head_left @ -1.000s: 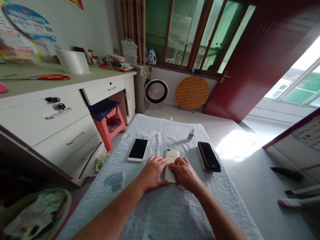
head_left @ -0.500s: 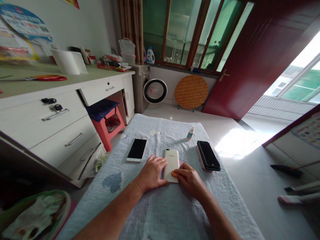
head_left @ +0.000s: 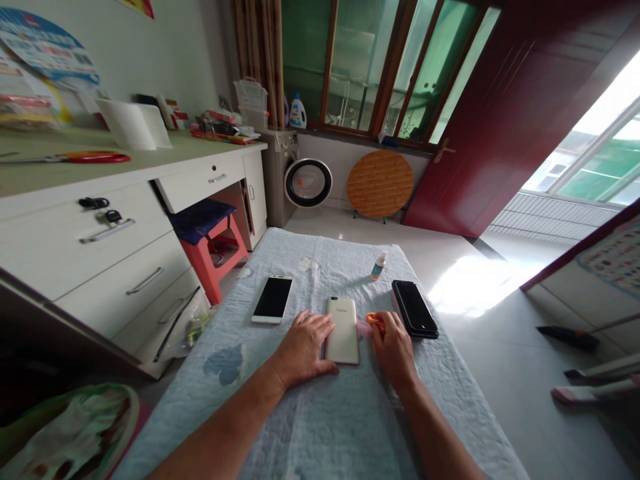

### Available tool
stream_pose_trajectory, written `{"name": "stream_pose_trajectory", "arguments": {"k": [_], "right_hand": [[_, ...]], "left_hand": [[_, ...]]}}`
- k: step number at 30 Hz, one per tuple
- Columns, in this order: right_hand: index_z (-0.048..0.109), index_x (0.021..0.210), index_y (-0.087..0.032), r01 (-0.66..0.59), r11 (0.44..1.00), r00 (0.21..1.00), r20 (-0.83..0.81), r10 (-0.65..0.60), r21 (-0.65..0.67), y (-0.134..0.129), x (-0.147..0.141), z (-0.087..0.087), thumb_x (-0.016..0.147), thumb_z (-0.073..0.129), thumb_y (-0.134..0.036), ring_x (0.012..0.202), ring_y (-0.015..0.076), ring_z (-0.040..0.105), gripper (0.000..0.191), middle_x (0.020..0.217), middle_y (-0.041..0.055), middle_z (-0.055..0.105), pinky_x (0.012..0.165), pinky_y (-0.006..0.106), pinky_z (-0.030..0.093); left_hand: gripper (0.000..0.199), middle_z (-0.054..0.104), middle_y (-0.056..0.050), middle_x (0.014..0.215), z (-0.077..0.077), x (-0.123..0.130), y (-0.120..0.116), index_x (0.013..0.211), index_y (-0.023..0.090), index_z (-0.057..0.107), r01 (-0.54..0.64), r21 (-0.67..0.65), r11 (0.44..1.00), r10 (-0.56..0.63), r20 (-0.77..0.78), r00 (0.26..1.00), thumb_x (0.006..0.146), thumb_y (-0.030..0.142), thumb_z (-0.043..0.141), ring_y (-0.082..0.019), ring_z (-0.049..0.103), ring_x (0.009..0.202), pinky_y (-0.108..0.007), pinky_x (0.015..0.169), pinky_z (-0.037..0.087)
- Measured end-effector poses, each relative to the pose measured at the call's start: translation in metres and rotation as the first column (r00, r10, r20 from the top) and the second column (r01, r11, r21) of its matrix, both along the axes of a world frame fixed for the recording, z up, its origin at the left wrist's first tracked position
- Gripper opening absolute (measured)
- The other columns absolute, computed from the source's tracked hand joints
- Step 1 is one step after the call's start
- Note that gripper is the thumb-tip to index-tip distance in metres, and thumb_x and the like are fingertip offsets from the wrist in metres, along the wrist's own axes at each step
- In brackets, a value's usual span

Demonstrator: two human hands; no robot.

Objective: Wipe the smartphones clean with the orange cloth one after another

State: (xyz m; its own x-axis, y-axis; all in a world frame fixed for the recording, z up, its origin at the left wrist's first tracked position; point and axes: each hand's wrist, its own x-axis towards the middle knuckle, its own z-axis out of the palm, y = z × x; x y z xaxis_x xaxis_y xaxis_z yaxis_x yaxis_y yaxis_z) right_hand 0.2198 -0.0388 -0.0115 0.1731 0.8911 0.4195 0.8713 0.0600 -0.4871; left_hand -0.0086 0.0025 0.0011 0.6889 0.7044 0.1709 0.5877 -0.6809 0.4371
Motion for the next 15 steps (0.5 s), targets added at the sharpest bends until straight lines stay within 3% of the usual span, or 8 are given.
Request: {"name": "stream_pose_trajectory", "arguments": {"k": [6, 11, 15], "right_hand": [[0.059, 0.084, -0.02, 0.057, 0.998, 0.998, 0.015, -0.057, -0.007, -0.0029, 0.0017, 0.0008, 0.091, 0.045, -0.031, 0.074, 0.0155, 0.056, 0.019, 0.086, 0.0036, 0.059, 0.066, 0.026, 0.038], [0.063, 0.082, -0.02, 0.029, 1.0, 0.992, 0.125, -0.03, 0.007, -0.0058, 0.0033, 0.0021, 0.09, 0.047, -0.026, 0.08, 0.0175, 0.053, 0.019, 0.084, 0.0044, 0.059, 0.075, 0.029, 0.039], [0.066, 0.088, -0.021, 0.064, 0.993, 0.974, 0.21, -0.084, 0.1, -0.01, -0.0012, 0.0096, 0.089, 0.051, -0.026, 0.086, 0.0208, 0.05, 0.017, 0.094, 0.0058, 0.06, 0.079, 0.034, 0.036]], "left_hand": [[0.078, 0.052, -0.013, 0.137, -0.0021, 0.0018, -0.0007, 0.125, 0.021, 0.055, -0.011, 0.011, 1.0, 0.011, -0.017, 1.0, 0.061, 0.061, 0.076, -0.033, 0.048, 0.123, -0.053, 0.109, 0.023], [0.085, 0.049, -0.015, 0.138, -0.0029, 0.003, -0.0031, 0.127, 0.019, 0.054, -0.071, 0.07, 0.995, 0.073, -0.038, 0.997, 0.058, 0.061, 0.078, -0.034, 0.045, 0.125, -0.052, 0.11, 0.023], [0.085, 0.055, -0.016, 0.132, -0.0035, 0.003, -0.0039, 0.127, 0.018, 0.054, -0.087, 0.079, 0.993, 0.09, -0.04, 0.995, 0.06, 0.066, 0.074, -0.034, 0.048, 0.122, -0.052, 0.108, 0.025]]}}
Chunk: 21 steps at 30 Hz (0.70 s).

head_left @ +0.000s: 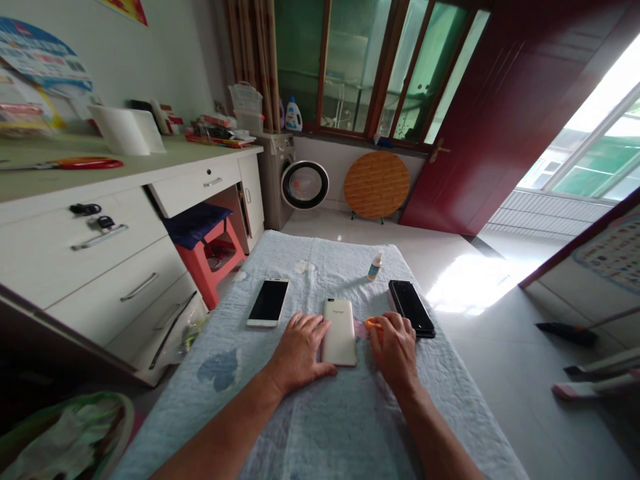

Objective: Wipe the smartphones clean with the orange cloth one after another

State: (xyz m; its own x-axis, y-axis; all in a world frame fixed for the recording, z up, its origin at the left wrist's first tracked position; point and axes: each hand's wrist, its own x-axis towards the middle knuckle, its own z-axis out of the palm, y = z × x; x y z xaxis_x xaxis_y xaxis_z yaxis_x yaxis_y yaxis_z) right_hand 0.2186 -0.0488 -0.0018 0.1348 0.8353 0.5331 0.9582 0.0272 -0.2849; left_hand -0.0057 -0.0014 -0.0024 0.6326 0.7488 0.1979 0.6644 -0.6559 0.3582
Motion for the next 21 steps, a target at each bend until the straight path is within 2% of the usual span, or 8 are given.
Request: {"name": "stream_pose_trajectory", "arguments": {"k": [3, 5, 7, 14, 21], "right_hand": [[0.065, 0.091, -0.02, -0.094, 0.995, 0.996, -0.003, 0.094, 0.046, -0.004, -0.01, 0.005, 0.09, 0.048, -0.022, 0.09, 0.021, 0.05, 0.017, 0.096, 0.0064, 0.06, 0.081, 0.034, 0.037], [0.064, 0.092, -0.019, -0.223, 0.975, 0.974, -0.031, 0.224, 0.017, -0.007, -0.02, 0.006, 0.09, 0.044, -0.017, 0.087, 0.0192, 0.051, 0.02, 0.091, 0.0059, 0.061, 0.08, 0.032, 0.038], [0.063, 0.094, -0.019, -0.27, 0.963, 0.962, -0.048, 0.269, -0.017, -0.01, -0.03, 0.005, 0.09, 0.043, -0.016, 0.089, 0.0195, 0.052, 0.021, 0.091, 0.0059, 0.061, 0.081, 0.032, 0.039], [0.063, 0.099, -0.02, -0.167, 0.974, 0.986, -0.052, 0.161, -0.152, -0.011, -0.041, 0.003, 0.089, 0.045, -0.017, 0.098, 0.0215, 0.055, 0.021, 0.097, 0.0071, 0.065, 0.088, 0.033, 0.039], [0.064, 0.094, -0.021, -0.125, 0.972, 0.991, -0.073, 0.112, -0.198, -0.01, -0.044, -0.003, 0.088, 0.046, -0.018, 0.096, 0.0213, 0.058, 0.019, 0.099, 0.0067, 0.068, 0.084, 0.032, 0.04]], "left_hand": [[0.082, 0.059, -0.015, 0.125, 0.001, 0.0, 0.0, 0.122, 0.018, 0.056, 0.013, -0.001, 1.0, -0.013, 0.026, 1.0, 0.063, 0.073, 0.067, -0.034, 0.051, 0.117, -0.053, 0.107, 0.026], [0.079, 0.061, -0.015, 0.123, 0.003, 0.001, -0.001, 0.12, 0.018, 0.058, 0.019, 0.0, 1.0, -0.019, 0.043, 0.999, 0.065, 0.075, 0.064, -0.034, 0.052, 0.115, -0.053, 0.106, 0.027], [0.075, 0.061, -0.015, 0.122, 0.004, 0.001, -0.002, 0.118, 0.019, 0.058, 0.017, -0.005, 1.0, -0.017, 0.05, 0.999, 0.067, 0.072, 0.064, -0.033, 0.053, 0.115, -0.053, 0.106, 0.026], [0.067, 0.062, -0.013, 0.123, 0.008, 0.003, -0.004, 0.118, 0.02, 0.058, -0.013, -0.03, 0.999, 0.014, 0.029, 0.999, 0.065, 0.058, 0.074, -0.032, 0.051, 0.117, -0.052, 0.109, 0.022], [0.058, 0.065, -0.012, 0.112, 0.008, 0.007, -0.009, 0.113, 0.019, 0.059, -0.009, -0.006, 1.0, 0.009, 0.044, 0.999, 0.071, 0.057, 0.069, -0.032, 0.055, 0.11, -0.052, 0.109, 0.023]]}}
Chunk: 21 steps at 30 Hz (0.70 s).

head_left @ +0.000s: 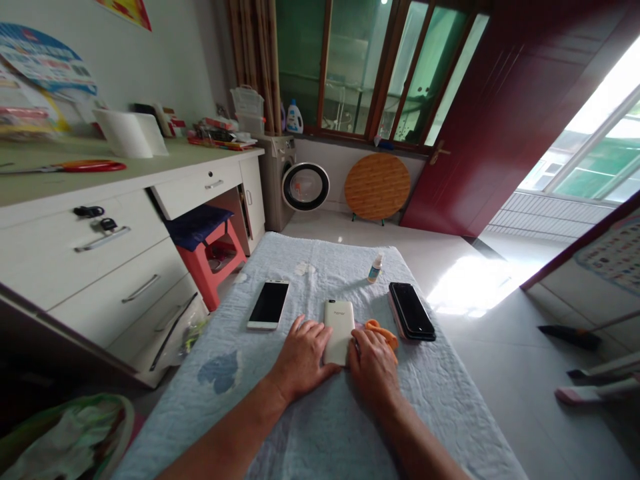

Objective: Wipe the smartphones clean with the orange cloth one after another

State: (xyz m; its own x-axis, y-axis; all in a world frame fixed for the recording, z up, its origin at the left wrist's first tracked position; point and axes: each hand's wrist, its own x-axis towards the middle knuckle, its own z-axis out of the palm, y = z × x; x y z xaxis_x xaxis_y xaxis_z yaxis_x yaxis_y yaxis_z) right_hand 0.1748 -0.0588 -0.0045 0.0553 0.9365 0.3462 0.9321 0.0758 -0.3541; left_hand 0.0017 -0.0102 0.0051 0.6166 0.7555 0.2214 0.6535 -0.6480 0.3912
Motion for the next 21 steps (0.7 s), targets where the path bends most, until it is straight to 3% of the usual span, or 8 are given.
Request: {"name": "stream_pose_trajectory", "arguments": {"k": [11, 17, 21], "right_hand": [[0.067, 0.099, -0.021, 0.068, 0.997, 0.975, -0.212, -0.072, -0.027, 0.0024, 0.0038, -0.0042, 0.083, 0.049, -0.018, 0.095, 0.0211, 0.063, 0.025, 0.103, 0.0063, 0.07, 0.081, 0.031, 0.046], [0.067, 0.096, -0.022, 0.068, 0.998, 0.975, -0.213, -0.065, 0.005, 0.0025, 0.0043, -0.0038, 0.083, 0.049, -0.02, 0.091, 0.0205, 0.064, 0.022, 0.1, 0.0059, 0.071, 0.078, 0.03, 0.047], [0.067, 0.094, -0.022, 0.033, 0.999, 0.991, -0.131, -0.033, -0.006, 0.0013, 0.001, -0.0031, 0.084, 0.049, -0.019, 0.093, 0.0212, 0.063, 0.021, 0.103, 0.0075, 0.069, 0.079, 0.031, 0.046]], "left_hand": [[0.047, 0.065, -0.01, 0.109, 0.0023, 0.0046, -0.0048, 0.108, 0.019, 0.061, -0.008, 0.039, 0.999, 0.008, -0.009, 1.0, 0.075, 0.053, 0.067, -0.031, 0.056, 0.106, -0.051, 0.109, 0.025], [0.048, 0.066, -0.01, 0.111, -0.0036, 0.0047, -0.0027, 0.105, 0.021, 0.063, -0.057, -0.017, 0.998, 0.058, 0.069, 0.996, 0.067, 0.047, 0.076, -0.031, 0.056, 0.107, -0.052, 0.108, 0.026], [0.04, 0.066, -0.009, 0.115, -0.0052, 0.0075, -0.0019, 0.108, 0.021, 0.064, -0.146, -0.122, 0.982, 0.164, 0.152, 0.975, 0.072, 0.037, 0.072, -0.03, 0.056, 0.111, -0.047, 0.101, 0.037]]}}
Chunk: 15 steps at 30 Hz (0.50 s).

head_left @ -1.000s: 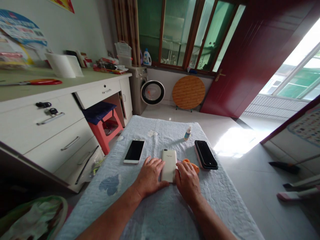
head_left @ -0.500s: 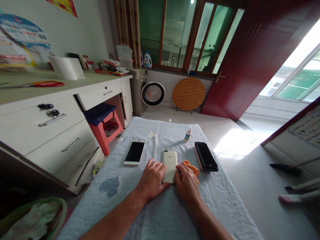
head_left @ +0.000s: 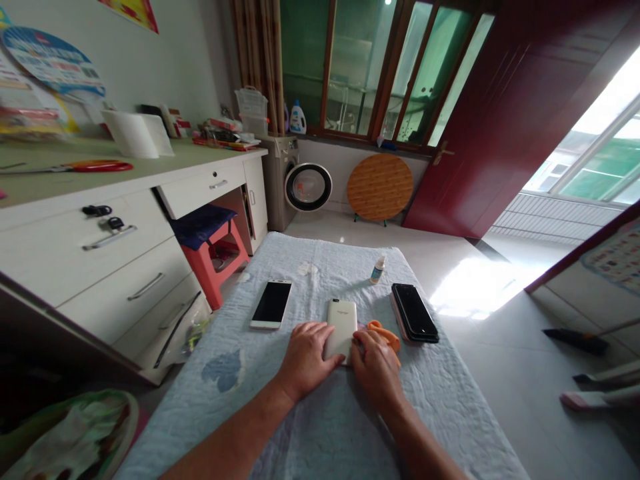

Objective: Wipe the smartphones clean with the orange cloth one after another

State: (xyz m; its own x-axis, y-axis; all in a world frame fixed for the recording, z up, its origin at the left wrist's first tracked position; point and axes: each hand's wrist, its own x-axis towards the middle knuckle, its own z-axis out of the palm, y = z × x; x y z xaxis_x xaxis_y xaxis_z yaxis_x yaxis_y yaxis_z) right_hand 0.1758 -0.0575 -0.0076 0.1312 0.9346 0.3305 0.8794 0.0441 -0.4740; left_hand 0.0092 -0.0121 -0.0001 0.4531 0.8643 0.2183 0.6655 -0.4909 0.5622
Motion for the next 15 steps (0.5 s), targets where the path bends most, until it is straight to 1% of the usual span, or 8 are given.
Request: {"name": "stream_pose_trajectory", "arguments": {"k": [3, 5, 7, 9, 10, 12, 14, 15], "right_hand": [[0.065, 0.094, -0.022, -0.023, 1.0, 0.998, 0.05, 0.023, -0.01, -0.001, -0.004, 0.001, 0.084, 0.049, -0.018, 0.097, 0.0221, 0.06, 0.019, 0.104, 0.0085, 0.067, 0.082, 0.032, 0.044], [0.064, 0.094, -0.022, -0.044, 0.998, 0.997, 0.059, 0.046, -0.033, -0.001, -0.006, 0.003, 0.084, 0.049, -0.017, 0.098, 0.0225, 0.059, 0.019, 0.104, 0.0081, 0.066, 0.084, 0.032, 0.043], [0.064, 0.094, -0.023, -0.065, 0.996, 0.996, 0.062, 0.069, -0.055, -0.001, -0.007, 0.003, 0.083, 0.051, -0.017, 0.098, 0.0228, 0.057, 0.018, 0.103, 0.0077, 0.065, 0.085, 0.033, 0.042], [0.063, 0.093, -0.023, -0.084, 0.994, 0.994, 0.064, 0.088, -0.065, -0.001, -0.008, 0.004, 0.082, 0.051, -0.017, 0.097, 0.0224, 0.056, 0.017, 0.1, 0.0072, 0.064, 0.084, 0.033, 0.042], [0.063, 0.093, -0.023, -0.094, 0.993, 0.993, 0.063, 0.098, -0.064, -0.001, -0.008, 0.004, 0.082, 0.051, -0.017, 0.096, 0.0219, 0.056, 0.017, 0.098, 0.0068, 0.064, 0.084, 0.032, 0.042], [0.062, 0.093, -0.023, -0.119, 0.991, 0.991, 0.054, 0.122, -0.058, -0.002, -0.009, 0.004, 0.082, 0.051, -0.016, 0.094, 0.0209, 0.056, 0.017, 0.096, 0.0059, 0.063, 0.084, 0.031, 0.042], [0.062, 0.095, -0.023, -0.153, 0.987, 0.987, 0.043, 0.155, -0.054, -0.002, -0.011, 0.005, 0.081, 0.052, -0.016, 0.094, 0.0204, 0.055, 0.019, 0.098, 0.0055, 0.063, 0.084, 0.03, 0.042], [0.062, 0.097, -0.022, -0.167, 0.985, 0.985, 0.038, 0.169, -0.054, -0.003, -0.012, 0.005, 0.08, 0.052, -0.015, 0.095, 0.0205, 0.055, 0.02, 0.1, 0.0055, 0.063, 0.085, 0.031, 0.042]], "left_hand": [[0.034, 0.065, -0.009, 0.116, 0.002, 0.002, 0.0, 0.113, 0.019, 0.062, -0.046, -0.125, 0.991, 0.058, 0.095, 0.994, 0.081, 0.026, 0.059, -0.027, 0.057, 0.109, -0.042, 0.097, 0.042], [0.036, 0.064, -0.009, 0.116, 0.003, 0.003, 0.001, 0.118, 0.017, 0.058, -0.024, -0.246, 0.969, 0.071, 0.185, 0.98, 0.083, 0.022, 0.052, -0.023, 0.06, 0.099, -0.038, 0.093, 0.045], [0.038, 0.063, -0.01, 0.117, 0.003, 0.003, 0.004, 0.121, 0.015, 0.053, 0.011, -0.375, 0.927, 0.106, 0.291, 0.951, 0.084, 0.021, 0.048, -0.019, 0.062, 0.087, -0.034, 0.086, 0.049], [0.039, 0.061, -0.01, 0.117, 0.001, 0.002, 0.007, 0.122, 0.015, 0.05, 0.034, -0.475, 0.879, 0.174, 0.387, 0.905, 0.084, 0.02, 0.047, -0.016, 0.062, 0.079, -0.032, 0.079, 0.051], [0.039, 0.061, -0.01, 0.116, 0.0, 0.003, 0.009, 0.122, 0.015, 0.049, 0.039, -0.513, 0.857, 0.215, 0.426, 0.879, 0.083, 0.019, 0.046, -0.015, 0.062, 0.078, -0.031, 0.077, 0.051], [0.04, 0.063, -0.009, 0.11, -0.002, 0.003, 0.01, 0.123, 0.015, 0.047, 0.033, -0.572, 0.819, 0.301, 0.478, 0.825, 0.083, 0.018, 0.047, -0.016, 0.063, 0.081, -0.03, 0.077, 0.05], [0.047, 0.065, -0.008, 0.103, -0.005, 0.004, 0.011, 0.132, 0.015, 0.038, 0.084, -0.632, 0.77, 0.346, 0.525, 0.777, 0.086, 0.021, 0.045, -0.015, 0.063, 0.079, -0.029, 0.074, 0.05], [0.052, 0.066, -0.008, 0.101, -0.006, 0.004, 0.011, 0.137, 0.014, 0.031, 0.109, -0.646, 0.755, 0.354, 0.542, 0.762, 0.088, 0.022, 0.044, -0.015, 0.063, 0.078, -0.028, 0.073, 0.05]]}}
